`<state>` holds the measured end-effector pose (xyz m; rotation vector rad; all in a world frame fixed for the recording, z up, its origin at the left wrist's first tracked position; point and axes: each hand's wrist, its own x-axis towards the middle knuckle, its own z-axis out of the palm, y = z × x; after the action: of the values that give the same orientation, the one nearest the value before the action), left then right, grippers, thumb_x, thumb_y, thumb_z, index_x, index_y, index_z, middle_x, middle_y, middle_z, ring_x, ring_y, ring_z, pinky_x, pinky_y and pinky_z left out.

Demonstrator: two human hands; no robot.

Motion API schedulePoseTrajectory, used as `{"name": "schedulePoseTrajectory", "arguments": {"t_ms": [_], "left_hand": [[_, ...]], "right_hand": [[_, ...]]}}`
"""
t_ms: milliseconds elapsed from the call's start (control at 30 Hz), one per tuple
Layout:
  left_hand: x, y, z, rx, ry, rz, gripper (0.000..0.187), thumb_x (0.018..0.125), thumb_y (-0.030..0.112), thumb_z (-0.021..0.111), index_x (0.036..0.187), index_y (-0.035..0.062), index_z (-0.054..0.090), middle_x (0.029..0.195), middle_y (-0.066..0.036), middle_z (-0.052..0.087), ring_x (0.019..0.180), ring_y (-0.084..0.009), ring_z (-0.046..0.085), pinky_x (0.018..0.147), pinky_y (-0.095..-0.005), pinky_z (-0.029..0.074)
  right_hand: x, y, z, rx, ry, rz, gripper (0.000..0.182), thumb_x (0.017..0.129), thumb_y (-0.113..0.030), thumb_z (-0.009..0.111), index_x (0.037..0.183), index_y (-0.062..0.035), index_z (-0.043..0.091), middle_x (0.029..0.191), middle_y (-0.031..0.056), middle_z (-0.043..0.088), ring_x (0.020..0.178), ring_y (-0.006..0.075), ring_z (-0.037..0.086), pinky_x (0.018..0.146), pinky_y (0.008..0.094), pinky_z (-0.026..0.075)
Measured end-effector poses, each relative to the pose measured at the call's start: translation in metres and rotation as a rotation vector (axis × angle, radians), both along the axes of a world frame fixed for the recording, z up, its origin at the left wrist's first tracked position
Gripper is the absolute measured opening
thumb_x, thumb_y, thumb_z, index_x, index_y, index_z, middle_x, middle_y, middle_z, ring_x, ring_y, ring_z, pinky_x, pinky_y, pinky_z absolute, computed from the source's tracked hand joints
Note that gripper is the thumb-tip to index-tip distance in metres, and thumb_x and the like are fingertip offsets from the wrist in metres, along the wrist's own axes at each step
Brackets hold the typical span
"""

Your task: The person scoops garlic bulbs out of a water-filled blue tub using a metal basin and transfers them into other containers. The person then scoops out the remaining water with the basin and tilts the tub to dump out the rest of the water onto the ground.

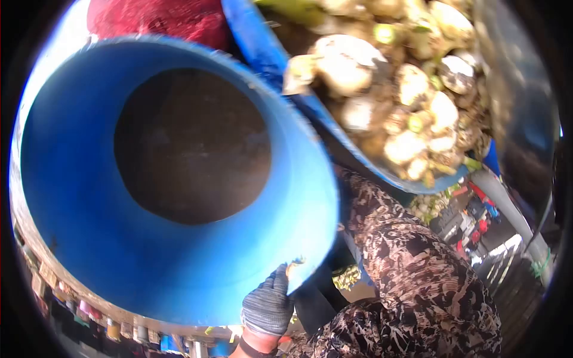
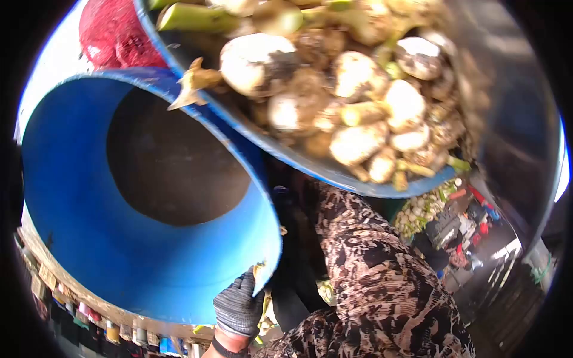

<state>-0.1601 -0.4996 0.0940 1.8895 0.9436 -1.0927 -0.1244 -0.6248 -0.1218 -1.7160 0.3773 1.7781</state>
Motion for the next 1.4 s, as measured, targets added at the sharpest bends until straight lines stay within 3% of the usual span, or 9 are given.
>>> {"name": "schedulePoseTrajectory", "arguments": {"t_ms": [133,433,500,567,633,900,1033,1067,1400], "left_hand": [[-0.03,0.007,0.004,-0.035,-0.083,0.004,0.049,0.071,0.022,0.065,0.116,0.0059,0.054,0.098,-0.014,0.064,0.075,-0.0282,0.064,0.064,-0.0365,0.051],[-0.057,0.013,0.046,0.058,-0.062,0.013,0.051,0.067,0.02,0.066,0.115,0.0081,0.056,0.095,-0.009,0.065,0.072,-0.023,0.064,0.06,-0.0352,0.05],[-0.056,0.022,0.07,0.051,-0.027,0.008,0.047,0.071,0.016,0.057,0.117,0.0079,0.053,0.102,-0.008,0.064,0.072,-0.0206,0.064,0.059,-0.0327,0.05],[-0.053,0.039,0.097,0.06,0.006,0.126,0.048,0.063,0.02,0.068,0.109,0.0106,0.06,0.093,-0.009,0.065,0.077,-0.0258,0.062,0.065,-0.0382,0.048],[-0.056,0.049,0.139,0.154,-0.076,0.219,0.056,0.063,0.01,0.065,0.118,0.0132,0.054,0.097,-0.011,0.061,0.083,-0.0301,0.057,0.073,-0.0385,0.046],[-0.053,0.102,0.251,0.781,-0.103,0.356,0.028,0.062,0.016,0.075,0.086,0.0079,0.062,0.08,-0.01,0.06,0.083,-0.0319,0.058,0.074,-0.0418,0.045],[-0.063,0.136,0.284,0.897,-0.213,0.385,0.026,0.066,0.028,0.074,0.076,0.0081,0.061,0.07,-0.009,0.056,0.069,-0.0289,0.054,0.064,-0.0383,0.042],[-0.072,0.134,0.288,0.928,-0.198,0.353,0.031,0.057,0.029,0.077,0.077,0.0122,0.061,0.071,-0.007,0.054,0.07,-0.0279,0.054,0.063,-0.0394,0.041],[-0.095,0.064,0.229,0.749,-0.264,0.315,0.033,0.064,0.042,0.07,0.079,0.0139,0.062,0.066,-0.002,0.051,0.068,-0.0258,0.055,0.067,-0.0396,0.046]], "right_hand": [[-0.023,-0.016,0.003,-0.03,0.078,-0.035,0.046,0.09,-0.03,0.042,0.127,-0.0036,0.041,0.124,0.0116,0.045,0.114,0.0229,0.041,0.094,0.0348,0.032],[-0.03,-0.025,0.008,-0.067,0.243,-0.142,0.055,0.09,-0.041,0.036,0.133,-0.0059,0.035,0.133,0.01,0.036,0.122,0.0242,0.032,0.1,0.0364,0.024],[-0.022,-0.015,0.009,-0.058,0.297,-0.188,0.057,0.09,-0.043,0.034,0.134,-0.0064,0.033,0.135,0.0096,0.034,0.123,0.0245,0.03,0.102,0.0368,0.022],[-0.008,0.001,0.013,-0.053,0.36,-0.266,0.059,0.09,-0.046,0.033,0.135,-0.0069,0.031,0.137,0.0093,0.032,0.125,0.0248,0.028,0.103,0.0371,0.02],[0.01,0.025,0.02,-0.036,0.447,-0.361,0.061,0.09,-0.048,0.032,0.136,-0.0074,0.03,0.138,0.0089,0.03,0.127,0.0251,0.027,0.105,0.0375,0.018],[0.05,0.156,0.102,-0.025,0.943,-0.618,0.07,0.09,-0.057,0.026,0.141,-0.0094,0.024,0.146,0.0075,0.022,0.134,0.0263,0.019,0.111,0.0388,0.011],[0.045,0.187,0.154,0.11,0.562,-0.219,0.073,0.09,-0.06,0.026,0.142,-0.0088,0.021,0.148,0.0083,0.02,0.136,0.0266,0.018,0.112,0.0385,0.009],[0.041,0.179,0.148,0.078,0.569,-0.273,0.074,0.09,-0.06,0.025,0.142,-0.0082,0.023,0.148,0.0081,0.021,0.135,0.0265,0.019,0.112,0.0375,0.009],[0.037,0.125,0.102,-0.042,0.343,-0.167,0.075,0.089,-0.062,0.024,0.139,-0.0066,0.028,0.145,0.0096,0.027,0.133,0.0278,0.024,0.11,0.0379,0.014]]}}
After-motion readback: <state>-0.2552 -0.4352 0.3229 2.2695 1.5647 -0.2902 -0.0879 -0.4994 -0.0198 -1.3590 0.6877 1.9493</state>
